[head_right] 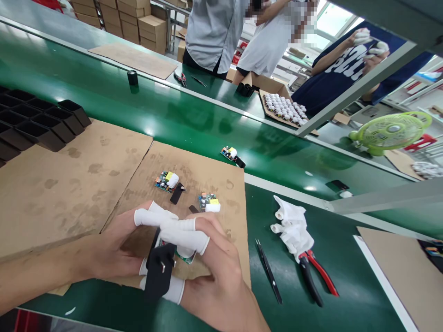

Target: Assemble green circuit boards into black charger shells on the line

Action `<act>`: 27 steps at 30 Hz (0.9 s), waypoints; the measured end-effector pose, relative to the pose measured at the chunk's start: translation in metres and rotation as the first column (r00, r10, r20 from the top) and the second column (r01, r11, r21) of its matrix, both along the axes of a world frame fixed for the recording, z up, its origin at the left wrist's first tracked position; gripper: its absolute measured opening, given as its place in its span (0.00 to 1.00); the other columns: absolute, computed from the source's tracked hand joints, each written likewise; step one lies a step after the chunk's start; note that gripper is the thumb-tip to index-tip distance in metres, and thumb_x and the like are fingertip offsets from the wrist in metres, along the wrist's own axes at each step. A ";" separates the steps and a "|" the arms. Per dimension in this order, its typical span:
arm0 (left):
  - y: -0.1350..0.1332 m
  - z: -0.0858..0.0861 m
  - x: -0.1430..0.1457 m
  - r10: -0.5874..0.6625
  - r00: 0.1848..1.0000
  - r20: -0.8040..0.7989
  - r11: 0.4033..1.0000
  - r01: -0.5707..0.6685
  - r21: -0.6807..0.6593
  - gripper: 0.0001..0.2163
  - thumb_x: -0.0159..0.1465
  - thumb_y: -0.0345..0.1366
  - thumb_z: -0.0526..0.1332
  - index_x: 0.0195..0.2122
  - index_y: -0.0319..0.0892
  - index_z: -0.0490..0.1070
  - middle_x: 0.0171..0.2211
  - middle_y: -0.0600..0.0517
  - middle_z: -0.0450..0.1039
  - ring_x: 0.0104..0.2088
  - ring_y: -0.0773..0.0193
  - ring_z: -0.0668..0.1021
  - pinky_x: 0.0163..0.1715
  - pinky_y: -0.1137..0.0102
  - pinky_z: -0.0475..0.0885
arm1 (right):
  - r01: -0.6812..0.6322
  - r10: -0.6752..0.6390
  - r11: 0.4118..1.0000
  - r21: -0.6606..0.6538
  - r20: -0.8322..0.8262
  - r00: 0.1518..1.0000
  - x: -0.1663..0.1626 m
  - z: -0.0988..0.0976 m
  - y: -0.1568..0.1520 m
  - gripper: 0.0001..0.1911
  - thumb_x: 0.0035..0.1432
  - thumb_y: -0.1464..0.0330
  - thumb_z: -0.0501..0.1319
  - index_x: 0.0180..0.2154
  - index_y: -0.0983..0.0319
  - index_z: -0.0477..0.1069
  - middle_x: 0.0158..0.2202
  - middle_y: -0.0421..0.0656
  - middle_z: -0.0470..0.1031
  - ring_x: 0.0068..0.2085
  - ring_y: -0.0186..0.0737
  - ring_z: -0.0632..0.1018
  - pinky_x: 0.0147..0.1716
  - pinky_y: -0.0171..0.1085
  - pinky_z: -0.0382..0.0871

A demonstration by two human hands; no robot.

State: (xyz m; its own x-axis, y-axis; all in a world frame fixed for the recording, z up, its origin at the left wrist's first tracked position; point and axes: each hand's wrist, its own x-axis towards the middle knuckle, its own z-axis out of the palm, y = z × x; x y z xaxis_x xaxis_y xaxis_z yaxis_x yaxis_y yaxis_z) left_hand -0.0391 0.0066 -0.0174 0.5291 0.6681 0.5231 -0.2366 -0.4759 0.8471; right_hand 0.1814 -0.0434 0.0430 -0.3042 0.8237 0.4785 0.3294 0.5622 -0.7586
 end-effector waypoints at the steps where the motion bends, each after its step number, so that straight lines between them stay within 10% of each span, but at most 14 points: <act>1: -0.001 -0.001 0.000 -0.005 1.000 0.002 1.000 0.005 -0.012 0.24 0.66 0.31 0.77 0.62 0.48 0.74 0.51 0.48 0.81 0.48 0.55 0.84 0.50 0.63 0.80 | -0.002 0.002 1.000 0.001 0.005 1.000 0.000 0.000 0.000 0.38 0.55 0.74 0.83 0.65 0.52 0.79 0.46 0.46 0.83 0.47 0.54 0.82 0.44 0.48 0.80; 27: -0.002 -0.015 0.004 -0.059 0.996 0.061 0.983 0.069 -0.172 0.26 0.63 0.32 0.80 0.59 0.48 0.75 0.51 0.48 0.79 0.48 0.54 0.83 0.49 0.62 0.80 | -0.006 0.020 0.983 -0.183 0.074 0.997 -0.003 -0.003 0.000 0.38 0.57 0.62 0.83 0.66 0.43 0.75 0.46 0.40 0.67 0.44 0.46 0.72 0.40 0.42 0.70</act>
State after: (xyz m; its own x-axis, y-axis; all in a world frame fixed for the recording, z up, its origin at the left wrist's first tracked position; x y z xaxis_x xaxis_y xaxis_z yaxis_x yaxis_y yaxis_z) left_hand -0.0355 0.0041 -0.0325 0.5471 0.7170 0.4320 -0.3110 -0.3050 0.9001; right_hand 0.1786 -0.0434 0.0403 -0.3445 0.8910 0.2957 0.3829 0.4209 -0.8224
